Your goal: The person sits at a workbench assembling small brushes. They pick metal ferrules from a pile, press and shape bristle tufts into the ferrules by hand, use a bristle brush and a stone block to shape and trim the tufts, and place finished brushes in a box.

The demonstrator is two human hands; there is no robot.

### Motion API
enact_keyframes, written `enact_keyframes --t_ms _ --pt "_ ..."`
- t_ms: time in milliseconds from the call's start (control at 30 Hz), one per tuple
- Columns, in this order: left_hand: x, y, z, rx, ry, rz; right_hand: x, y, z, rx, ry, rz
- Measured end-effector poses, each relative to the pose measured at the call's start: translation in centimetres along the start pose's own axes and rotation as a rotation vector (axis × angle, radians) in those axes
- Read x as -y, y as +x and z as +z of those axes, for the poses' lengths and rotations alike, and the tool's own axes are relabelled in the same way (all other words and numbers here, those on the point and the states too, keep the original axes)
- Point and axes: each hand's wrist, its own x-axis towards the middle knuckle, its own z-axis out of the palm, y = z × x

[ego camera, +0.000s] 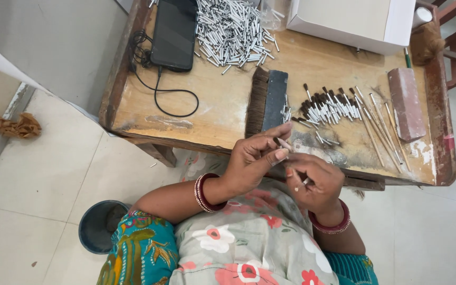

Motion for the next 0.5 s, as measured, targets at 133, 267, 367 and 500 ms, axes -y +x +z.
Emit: enact_keyframes --t_ms 133,267,367,500 --pt "1.7 0.1 -0.2 0.065 0.079 0.057 -1.0 0.3 -0.6 -0.008 0.120 0.271" --pt "-1.2 2.4 -1.6 -0.210 0.603 0.296 -6.0 2.4 -2.1 -0.042 -0.304 0.279" --pt "-0.8 3.3 -4.2 -0.295 0.759 0.453 -8.8 3.0 -3.9 0.005 -0.404 0.360" --pt "-0.8 4.2 -5.2 -0.319 0.570 0.379 -9.3 1.8 -6.1 0.053 -0.263 0.420"
